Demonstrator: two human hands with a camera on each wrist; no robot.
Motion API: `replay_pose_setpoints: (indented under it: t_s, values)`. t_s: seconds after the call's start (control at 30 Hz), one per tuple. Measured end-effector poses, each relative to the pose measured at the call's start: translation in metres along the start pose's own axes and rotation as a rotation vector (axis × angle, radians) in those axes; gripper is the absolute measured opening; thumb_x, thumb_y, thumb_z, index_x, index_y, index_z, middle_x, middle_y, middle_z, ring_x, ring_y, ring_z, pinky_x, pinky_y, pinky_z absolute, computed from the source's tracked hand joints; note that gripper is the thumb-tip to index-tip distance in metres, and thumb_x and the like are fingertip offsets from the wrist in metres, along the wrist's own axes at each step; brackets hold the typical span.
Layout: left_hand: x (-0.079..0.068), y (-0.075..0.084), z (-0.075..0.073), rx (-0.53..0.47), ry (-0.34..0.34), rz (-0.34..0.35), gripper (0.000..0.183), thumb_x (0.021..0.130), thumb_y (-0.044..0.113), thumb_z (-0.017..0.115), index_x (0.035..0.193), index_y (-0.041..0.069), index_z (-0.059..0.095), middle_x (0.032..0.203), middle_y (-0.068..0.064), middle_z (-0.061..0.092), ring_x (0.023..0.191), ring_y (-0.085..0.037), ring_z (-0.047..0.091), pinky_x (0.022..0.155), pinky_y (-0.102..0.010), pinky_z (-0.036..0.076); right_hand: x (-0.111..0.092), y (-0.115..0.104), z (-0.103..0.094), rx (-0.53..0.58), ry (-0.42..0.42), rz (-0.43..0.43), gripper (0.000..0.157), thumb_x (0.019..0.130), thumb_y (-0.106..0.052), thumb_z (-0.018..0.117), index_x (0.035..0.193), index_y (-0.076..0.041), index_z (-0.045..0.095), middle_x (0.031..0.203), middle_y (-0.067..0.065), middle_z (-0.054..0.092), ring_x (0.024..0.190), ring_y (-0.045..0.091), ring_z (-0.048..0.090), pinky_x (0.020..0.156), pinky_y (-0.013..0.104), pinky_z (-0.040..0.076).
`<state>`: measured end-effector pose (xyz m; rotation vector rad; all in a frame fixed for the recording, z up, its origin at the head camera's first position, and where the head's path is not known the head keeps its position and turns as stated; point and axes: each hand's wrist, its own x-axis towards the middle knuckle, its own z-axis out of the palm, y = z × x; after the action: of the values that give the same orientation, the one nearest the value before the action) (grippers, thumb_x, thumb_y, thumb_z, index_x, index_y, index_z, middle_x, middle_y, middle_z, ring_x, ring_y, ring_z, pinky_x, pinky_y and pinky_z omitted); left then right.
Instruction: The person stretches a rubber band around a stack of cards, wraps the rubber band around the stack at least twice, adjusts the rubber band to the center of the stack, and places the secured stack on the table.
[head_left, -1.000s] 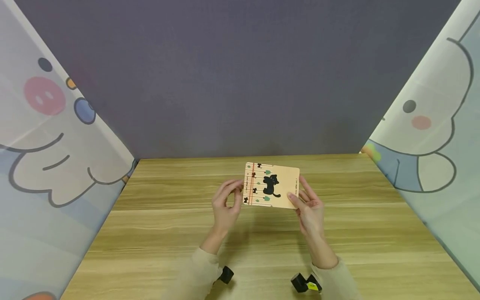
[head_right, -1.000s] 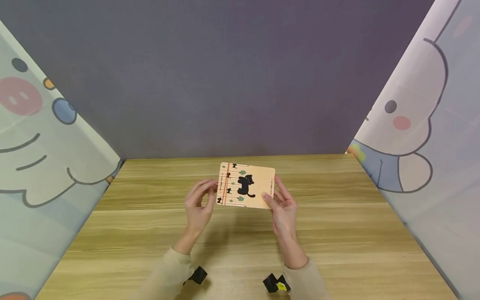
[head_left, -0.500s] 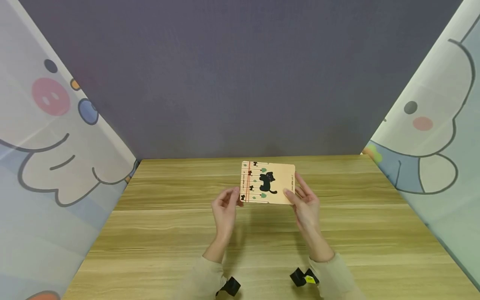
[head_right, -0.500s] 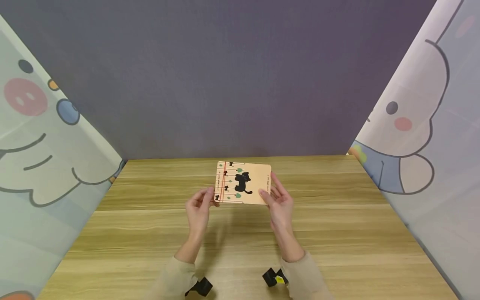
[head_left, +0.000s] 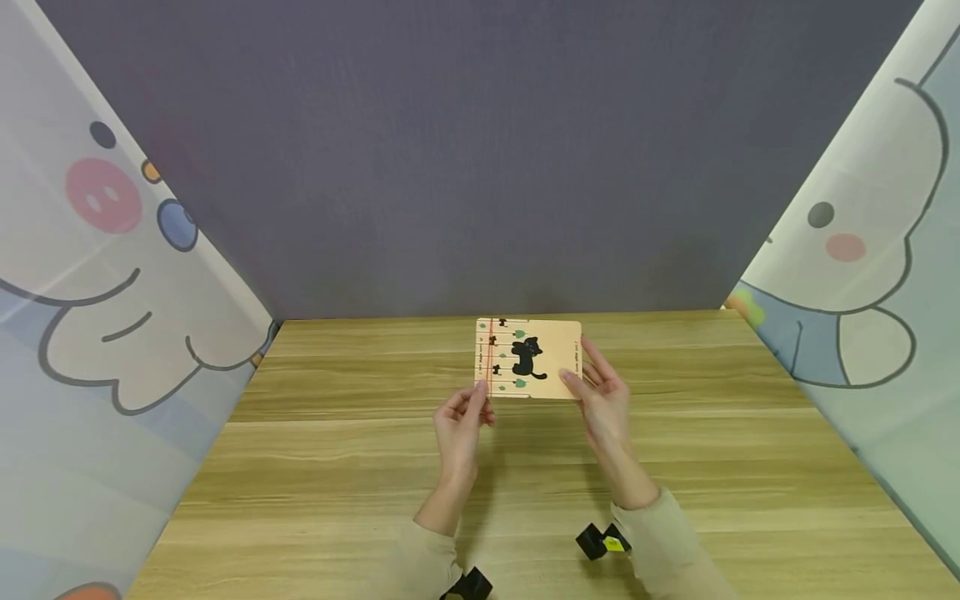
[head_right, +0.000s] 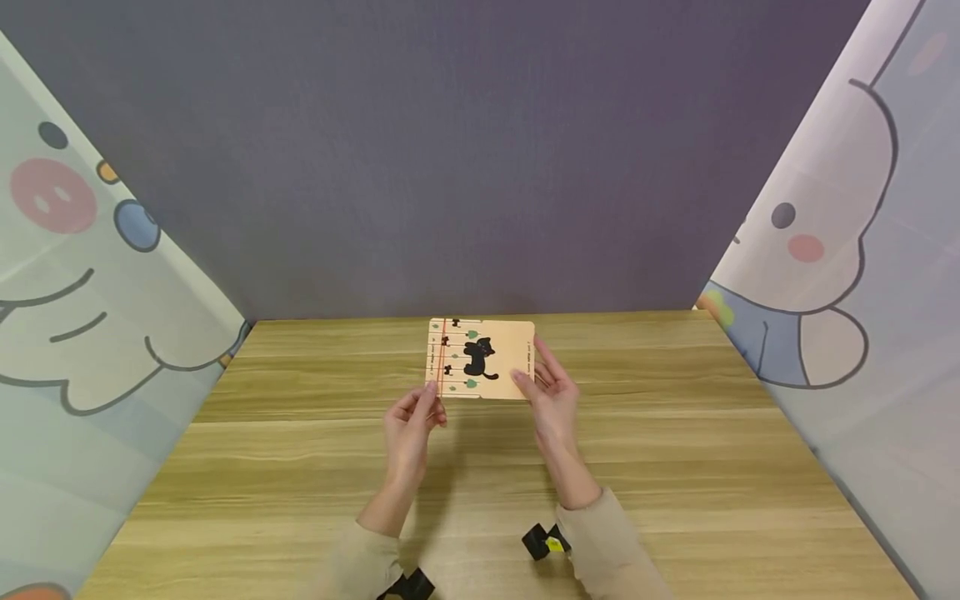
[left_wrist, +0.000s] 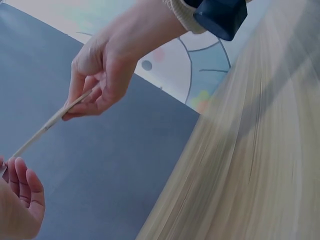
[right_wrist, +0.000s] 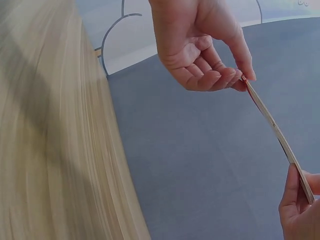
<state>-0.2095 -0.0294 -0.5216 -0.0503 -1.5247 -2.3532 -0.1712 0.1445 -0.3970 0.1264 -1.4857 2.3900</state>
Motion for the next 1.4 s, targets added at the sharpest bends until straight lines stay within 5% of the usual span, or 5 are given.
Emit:
replay_pose_setpoints:
  t_s: [0.3, 0.5, 0.63, 0.87, 1.4]
  values:
    - [-0.006, 0.001, 0.004, 0.019, 0.015, -0.012, 0.029, 0.081, 0.025, 0.066, 0.083, -0.004, 0.067, 0.069, -0.022, 0.062, 0.051, -0.033, 0.058, 0.050, -0.042, 0.051, 0.038, 0.094, -0.064, 0.011, -0.097, -0.029, 0.066, 0.077, 0.006, 0.064, 0.134, -0.013, 0.039, 0.104, 0.016, 0.061, 0.065, 0.014, 0.061, 0.061, 0.024, 0.052]
    - [-0.014, 0.001, 0.009, 0.025, -0.014, -0.072, 0.033, 0.080, 0.027, 0.066, 0.083, -0.006, 0.067, 0.067, -0.020, 0.063, 0.050, -0.036, 0.059, 0.051, -0.046, 0.051, 0.022, 0.067, -0.039, 0.047, -0.117, -0.007, 0.063, 0.076, 0.008, 0.064, 0.132, -0.009, 0.042, 0.103, 0.019, 0.061, 0.061, 0.015, 0.060, 0.067, 0.029, 0.052]
    - [-0.015, 0.003, 0.008, 0.046, -0.031, -0.105, 0.036, 0.079, 0.030, 0.066, 0.083, -0.006, 0.068, 0.069, -0.019, 0.064, 0.052, -0.035, 0.060, 0.053, -0.045, 0.051, 0.034, 0.103, -0.059, -0.021, -0.107, -0.046, 0.064, 0.076, 0.002, 0.067, 0.133, -0.015, 0.042, 0.107, 0.017, 0.060, 0.060, 0.011, 0.059, 0.068, 0.029, 0.052]
    - [-0.012, 0.007, -0.001, 0.058, -0.035, -0.113, 0.032, 0.082, 0.031, 0.064, 0.088, 0.000, 0.067, 0.078, -0.019, 0.065, 0.058, -0.035, 0.062, 0.050, -0.040, 0.052, 0.014, 0.032, -0.019, 0.051, -0.093, -0.006, 0.058, 0.076, 0.011, 0.062, 0.129, -0.006, 0.045, 0.090, 0.014, 0.064, 0.059, 0.012, 0.060, 0.065, 0.025, 0.052]
    - [-0.024, 0.029, 0.008, 0.061, -0.192, -0.102, 0.023, 0.083, 0.022, 0.063, 0.087, 0.000, 0.068, 0.074, -0.014, 0.066, 0.059, -0.027, 0.064, 0.052, -0.036, 0.053, -0.008, 0.003, 0.011, -0.112, 0.011, 0.122, 0.062, 0.075, 0.011, 0.063, 0.131, -0.005, 0.041, 0.083, 0.001, 0.066, 0.047, 0.005, 0.053, 0.064, 0.022, 0.051]
